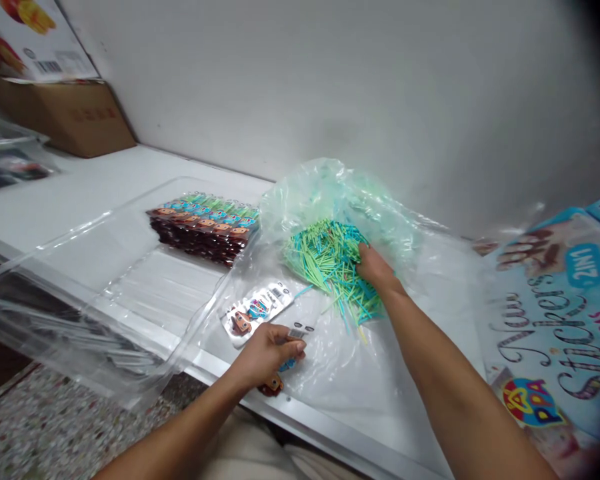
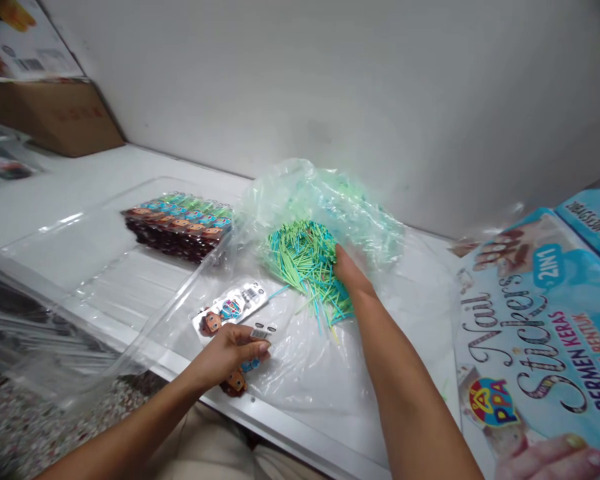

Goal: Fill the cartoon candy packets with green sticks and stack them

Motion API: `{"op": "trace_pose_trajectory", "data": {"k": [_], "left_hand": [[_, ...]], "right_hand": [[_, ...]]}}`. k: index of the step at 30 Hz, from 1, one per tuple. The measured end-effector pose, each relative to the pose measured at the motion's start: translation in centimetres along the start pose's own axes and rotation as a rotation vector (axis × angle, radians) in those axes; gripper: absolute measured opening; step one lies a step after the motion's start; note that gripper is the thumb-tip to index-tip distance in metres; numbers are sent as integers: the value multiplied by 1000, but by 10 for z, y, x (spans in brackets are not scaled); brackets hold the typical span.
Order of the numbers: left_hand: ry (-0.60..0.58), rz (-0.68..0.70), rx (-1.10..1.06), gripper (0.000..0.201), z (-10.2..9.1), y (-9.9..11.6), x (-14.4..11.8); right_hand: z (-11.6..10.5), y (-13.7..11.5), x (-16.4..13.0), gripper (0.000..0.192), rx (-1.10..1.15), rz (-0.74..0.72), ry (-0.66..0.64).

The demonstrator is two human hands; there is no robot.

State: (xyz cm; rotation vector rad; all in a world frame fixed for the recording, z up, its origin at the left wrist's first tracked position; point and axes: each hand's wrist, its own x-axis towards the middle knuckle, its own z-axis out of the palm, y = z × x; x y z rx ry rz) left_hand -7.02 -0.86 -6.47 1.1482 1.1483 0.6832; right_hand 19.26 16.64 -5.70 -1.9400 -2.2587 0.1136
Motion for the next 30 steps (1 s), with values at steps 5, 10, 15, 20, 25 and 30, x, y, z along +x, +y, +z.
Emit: {"op": "trace_pose_trajectory", "data": {"k": [5, 10, 15, 20, 25, 30], "left_hand": [[23, 5, -34, 25, 0, 3, 0], [50, -39, -108, 25, 3, 5, -3], [27, 1, -167, 33, 6, 2, -7], [11, -11, -132, 33, 8, 2, -8], [41, 13, -161, 34, 11, 2, -9], [-1, 5, -199, 40, 20, 7, -11]], "right_hand": [[-5, 4, -43, 33, -155, -184, -64], [-17, -1, -86, 40, -236, -391, -162], [-29, -8, -124, 64, -311, -499, -197], [-55, -8, -157, 59, -245, -473, -266], [-79, -4, -150, 33, 70, -253, -163], [-67, -18, -90, 33, 68, 137, -179]]}}
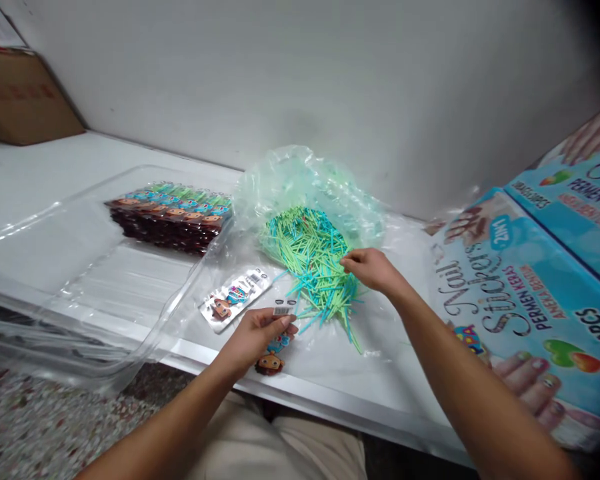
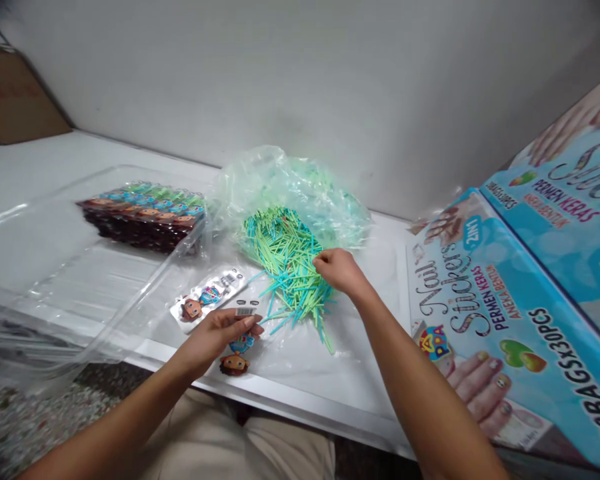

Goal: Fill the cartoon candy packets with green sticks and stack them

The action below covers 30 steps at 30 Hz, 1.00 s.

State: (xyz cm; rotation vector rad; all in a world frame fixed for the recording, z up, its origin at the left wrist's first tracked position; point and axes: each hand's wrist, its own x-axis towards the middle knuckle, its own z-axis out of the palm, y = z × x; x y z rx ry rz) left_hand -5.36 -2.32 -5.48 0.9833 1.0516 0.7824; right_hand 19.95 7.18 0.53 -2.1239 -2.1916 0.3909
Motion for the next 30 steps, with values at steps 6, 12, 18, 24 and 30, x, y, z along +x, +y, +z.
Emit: {"op": "trace_pose_trajectory", "data": {"k": [6, 12, 18, 24, 30], "left_hand": [[-38, -6, -43, 42, 3, 1, -5], [23, -6, -41, 39, -5, 5, -9], [1, 61, 132, 39, -11, 4, 8], [391, 496, 452, 65, -15, 23, 20], [240, 675, 298, 55, 22, 57, 41]], "right_hand": [[32, -28, 55, 43, -161, 120, -103], [34, -23, 52, 29, -259, 61, -220], [23, -16, 14, 33, -302, -38, -90], [19, -29, -28, 28, -328, -184, 49], [22, -61, -58, 19, -275, -473, 70]]}}
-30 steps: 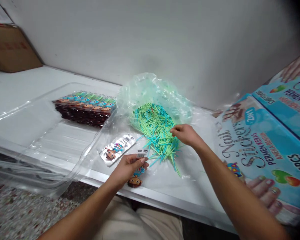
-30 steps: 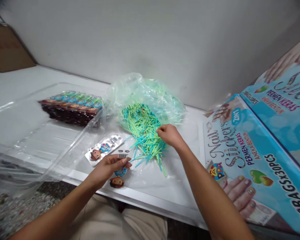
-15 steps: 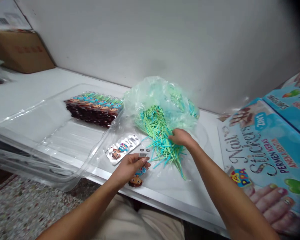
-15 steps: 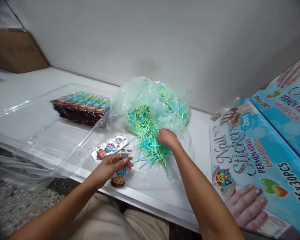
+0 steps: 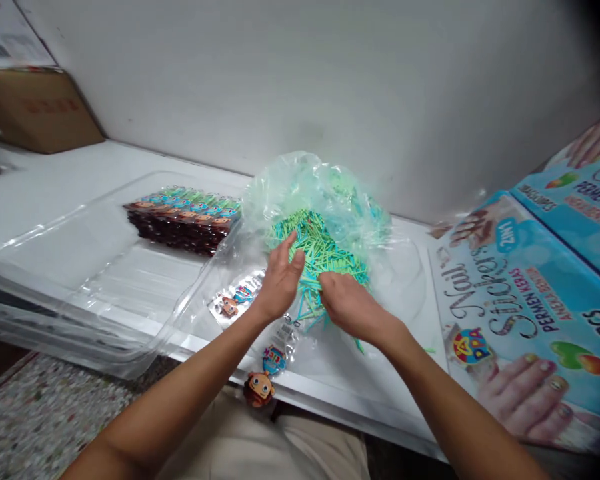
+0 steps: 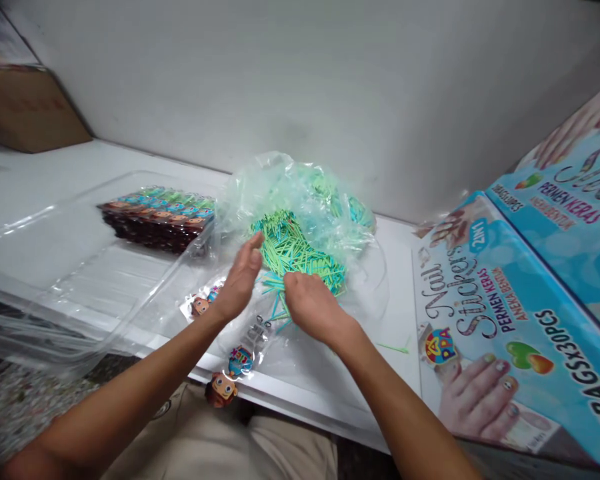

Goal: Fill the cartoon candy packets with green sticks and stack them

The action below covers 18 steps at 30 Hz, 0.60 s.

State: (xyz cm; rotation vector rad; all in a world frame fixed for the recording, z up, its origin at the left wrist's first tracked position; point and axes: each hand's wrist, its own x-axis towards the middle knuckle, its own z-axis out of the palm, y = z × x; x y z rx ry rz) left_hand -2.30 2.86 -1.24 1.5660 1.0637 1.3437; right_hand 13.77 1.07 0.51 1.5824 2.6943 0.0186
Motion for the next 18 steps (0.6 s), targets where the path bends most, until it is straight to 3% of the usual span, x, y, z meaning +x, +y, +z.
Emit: {"op": "trace_pose_trajectory", "data": {"k": [2, 4, 6, 9, 11, 13, 15, 18], "left_hand": [[-83, -16, -82, 53, 15, 3, 5], [-96, -86, -209, 54, 25, 3, 4], [23, -200, -361, 59, 32, 2, -2], [283, -371, -552, 63, 41, 3, -18], [394, -463, -651, 63, 49, 4, -28], [454, -533, -703, 61, 55, 5, -33], [455, -561, -669, 56, 53, 6, -36], [275, -475, -539, 45, 37, 6, -38]], "right_hand": [[3, -7, -1, 18, 197, -38, 14], [8, -8, -3, 14, 493, 33, 74], [14, -10, -6, 15, 906, 155, 163], [23, -26, -5, 21, 1601, 257, 399], [28, -45, -1, 23, 1895, 290, 562], [33, -63, 1, 25, 1953, 338, 646], [39, -72, -1, 28, 1879, 370, 649], [43, -68, -13, 31, 1781, 336, 526]]}}
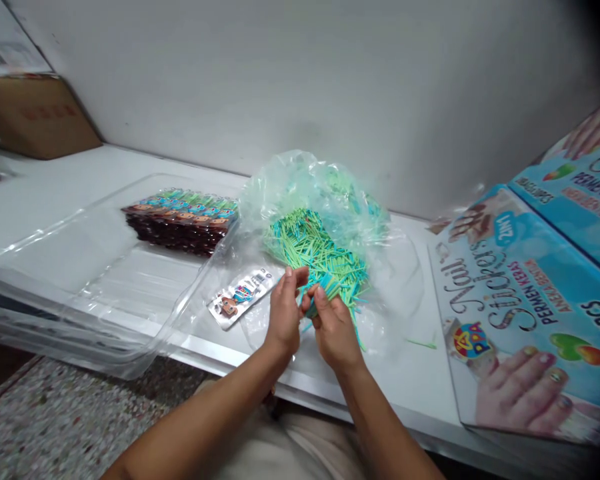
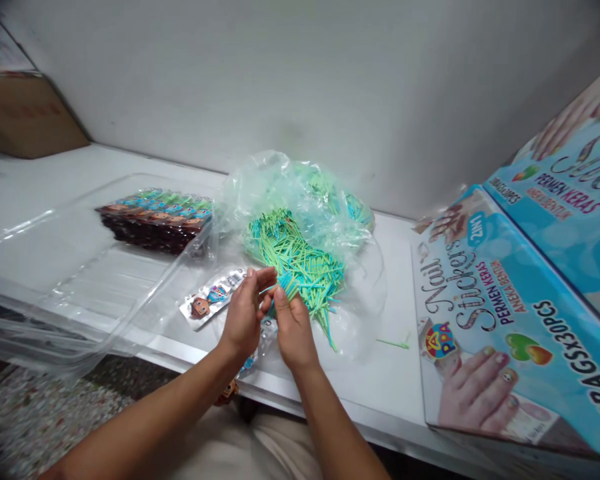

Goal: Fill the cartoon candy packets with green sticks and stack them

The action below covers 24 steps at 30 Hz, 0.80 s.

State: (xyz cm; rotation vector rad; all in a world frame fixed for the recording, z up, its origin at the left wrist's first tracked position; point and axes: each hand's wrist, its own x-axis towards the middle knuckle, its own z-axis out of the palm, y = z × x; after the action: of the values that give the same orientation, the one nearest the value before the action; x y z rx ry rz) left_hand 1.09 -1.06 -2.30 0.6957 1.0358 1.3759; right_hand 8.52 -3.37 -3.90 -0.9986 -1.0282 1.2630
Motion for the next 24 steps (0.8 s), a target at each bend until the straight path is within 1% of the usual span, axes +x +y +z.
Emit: {"op": "trace_pose_trajectory", "data": {"k": [2, 4, 6, 7, 8, 10, 12, 13, 14, 16, 18, 20, 22, 24], "left_hand": [[-175, 41, 85, 38, -12, 8, -1], [-332, 23, 123, 29, -21, 14, -4], [-426, -34, 128, 24, -26, 17, -7], [-445, -55, 123, 23, -27, 17, -8], [-440, -61, 123, 21, -27, 17, -9], [-370, -29, 155, 16, -28, 15, -10], [-283, 31, 186, 10, -29, 14, -11], [-258, 54, 187, 9, -29, 15, -11], [-258, 61, 180, 7, -30, 15, -12], [-313, 43, 159, 5, -31, 18, -14], [-392, 18, 177, 15, -31, 22, -16], [-454, 5, 211, 20, -30, 26, -17], [-484, -12, 216, 20, -29, 28, -18], [-488, -30, 203, 19, -28, 28, -18]], "right_hand": [[-12, -3, -5, 30, -69, 38, -84], [-20, -7, -11, 30, -156, 47, -145], [-24, -9, -16, 33, -237, 33, -176], [-25, -9, -19, 33, -266, 27, -184], [-25, -9, -21, 34, -289, 22, -185], [-25, -8, -25, 34, -329, 15, -176], [-26, -7, -28, 34, -347, 13, -155], [-27, -7, -30, 34, -348, 16, -146], [-28, -7, -31, 33, -345, 22, -145], [-30, -7, -33, 32, -338, 31, -163], [-32, -7, -35, 32, -339, 25, -196], [-32, -7, -37, 33, -343, 13, -225], [-32, -8, -39, 33, -348, 4, -244], [-32, -9, -40, 33, -344, 4, -249]]}}
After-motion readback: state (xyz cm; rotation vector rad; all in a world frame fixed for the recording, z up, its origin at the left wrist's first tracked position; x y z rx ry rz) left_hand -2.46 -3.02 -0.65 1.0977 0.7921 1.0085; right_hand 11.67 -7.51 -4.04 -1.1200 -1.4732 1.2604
